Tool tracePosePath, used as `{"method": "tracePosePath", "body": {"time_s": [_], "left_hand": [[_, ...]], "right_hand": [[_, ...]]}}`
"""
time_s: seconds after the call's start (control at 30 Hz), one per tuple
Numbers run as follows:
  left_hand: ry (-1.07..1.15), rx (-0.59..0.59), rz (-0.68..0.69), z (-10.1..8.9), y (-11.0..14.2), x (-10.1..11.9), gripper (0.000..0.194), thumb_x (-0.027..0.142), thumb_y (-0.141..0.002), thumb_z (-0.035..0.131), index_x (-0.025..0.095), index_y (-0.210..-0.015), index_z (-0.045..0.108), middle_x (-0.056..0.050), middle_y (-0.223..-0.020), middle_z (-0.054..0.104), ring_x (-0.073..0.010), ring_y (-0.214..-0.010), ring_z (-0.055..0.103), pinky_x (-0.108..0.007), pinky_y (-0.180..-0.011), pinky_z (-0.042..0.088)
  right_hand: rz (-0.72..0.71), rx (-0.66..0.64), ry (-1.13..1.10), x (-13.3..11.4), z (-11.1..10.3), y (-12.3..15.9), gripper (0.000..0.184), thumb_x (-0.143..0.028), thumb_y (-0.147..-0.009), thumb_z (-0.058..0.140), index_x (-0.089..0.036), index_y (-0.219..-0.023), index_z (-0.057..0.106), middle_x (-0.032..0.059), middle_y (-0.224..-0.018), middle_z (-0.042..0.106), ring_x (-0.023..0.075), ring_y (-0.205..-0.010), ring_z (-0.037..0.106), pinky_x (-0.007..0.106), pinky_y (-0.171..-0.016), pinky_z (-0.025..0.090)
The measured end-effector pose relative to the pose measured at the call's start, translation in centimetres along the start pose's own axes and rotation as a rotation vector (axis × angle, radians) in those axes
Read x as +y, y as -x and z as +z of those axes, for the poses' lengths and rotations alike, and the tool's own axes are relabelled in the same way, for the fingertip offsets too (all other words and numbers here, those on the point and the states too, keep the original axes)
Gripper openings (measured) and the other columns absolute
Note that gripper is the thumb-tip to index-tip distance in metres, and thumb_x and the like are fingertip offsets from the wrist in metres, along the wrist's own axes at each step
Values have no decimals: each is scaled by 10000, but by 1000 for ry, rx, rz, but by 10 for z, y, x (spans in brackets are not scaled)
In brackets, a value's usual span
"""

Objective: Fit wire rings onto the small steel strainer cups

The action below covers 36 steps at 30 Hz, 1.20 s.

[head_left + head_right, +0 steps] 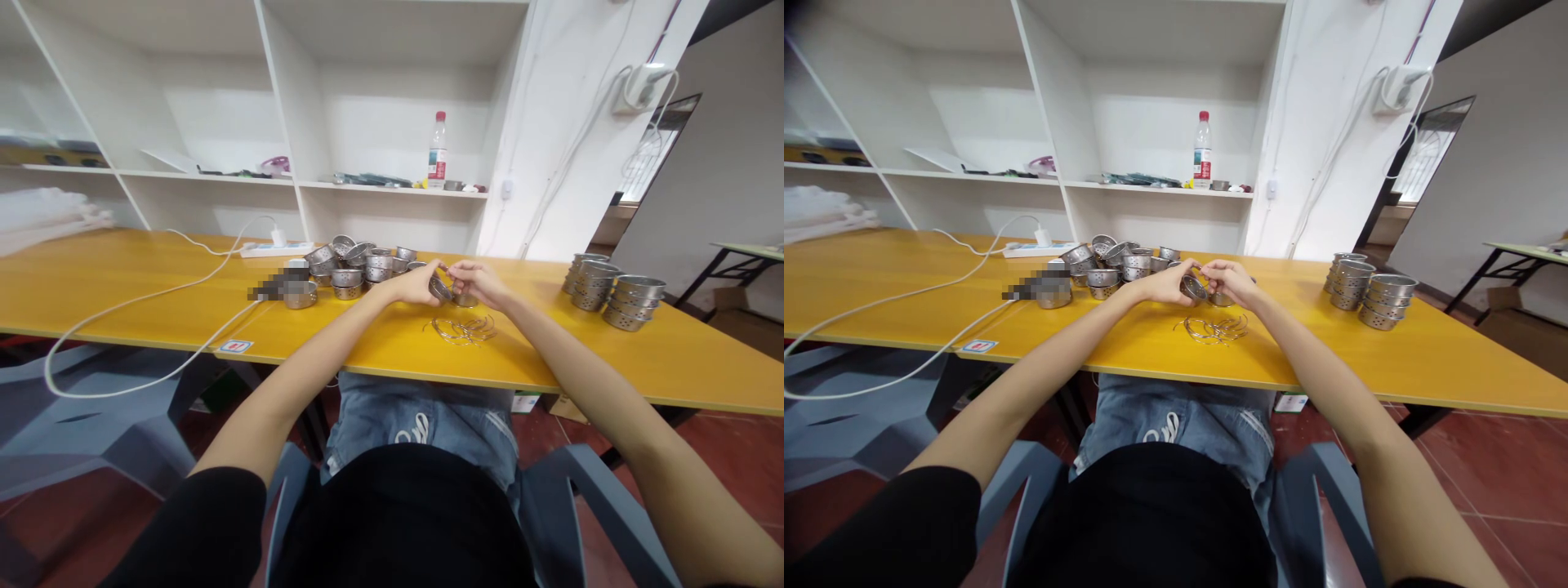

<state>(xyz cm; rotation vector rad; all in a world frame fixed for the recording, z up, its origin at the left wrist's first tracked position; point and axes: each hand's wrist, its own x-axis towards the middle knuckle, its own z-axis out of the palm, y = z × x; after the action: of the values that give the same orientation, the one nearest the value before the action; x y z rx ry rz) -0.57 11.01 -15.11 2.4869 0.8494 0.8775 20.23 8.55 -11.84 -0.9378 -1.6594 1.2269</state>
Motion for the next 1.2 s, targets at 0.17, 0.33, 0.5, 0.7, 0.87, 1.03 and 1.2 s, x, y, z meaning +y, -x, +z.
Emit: {"method": "tracePosePath", "body": {"time_s": [0.17,0.33,0.5,0.7,0.87,1.03,1.2], "left_hand": [[11,-17,-12,0,0,-1,845,296,-631,796,165,-1372,412,-109,-1130,701,-255,-944,716,-374,-849,573],[24,-23,-43,-1,1,0,856,311,-636,804,182,-1383,408,-79,-1079,701,-261,-947,715,-373,-841,568],[39,-48,-59,-2,3,4,871,313,-642,806,164,-1404,411,-76,-1086,696,-258,-958,705,-379,-878,553],[75,-29,-47,-4,4,7,835,287,-653,776,160,-1398,421,-58,-1051,675,-235,-916,667,-360,-848,528],[163,41,11,-4,2,6,780,296,-669,789,166,-1359,449,-59,-1061,650,-219,-912,639,-348,-829,510],[249,91,57,-5,0,4,745,258,-677,796,163,-1342,471,-45,-1023,633,-187,-866,612,-331,-818,486],[294,92,62,-6,1,3,751,236,-679,793,165,-1349,461,-21,-969,623,-168,-816,588,-307,-774,462]], "right_hand": [[5,-18,23,2,0,1,263,-299,-805,882,-156,-829,663,-4,-694,573,115,-636,515,249,-666,487],[-11,-58,-5,6,-5,-2,297,-311,-726,930,-140,-836,713,8,-710,609,118,-659,548,244,-668,508],[-24,-63,15,10,-8,-6,366,-377,-652,979,-151,-809,738,25,-710,639,135,-655,562,280,-677,539],[-65,-67,103,12,-9,-8,437,-499,-643,962,-162,-799,732,3,-612,561,123,-568,484,267,-549,426],[-72,-29,135,7,-5,-6,430,-517,-694,905,-186,-707,632,20,-725,596,145,-666,525,272,-592,424],[-56,-12,52,1,0,-4,369,-479,-684,885,-200,-787,666,40,-889,655,189,-851,586,283,-701,483],[-60,2,63,-1,2,0,421,-515,-660,920,-200,-766,662,50,-865,658,190,-844,586,278,-702,480]]}}
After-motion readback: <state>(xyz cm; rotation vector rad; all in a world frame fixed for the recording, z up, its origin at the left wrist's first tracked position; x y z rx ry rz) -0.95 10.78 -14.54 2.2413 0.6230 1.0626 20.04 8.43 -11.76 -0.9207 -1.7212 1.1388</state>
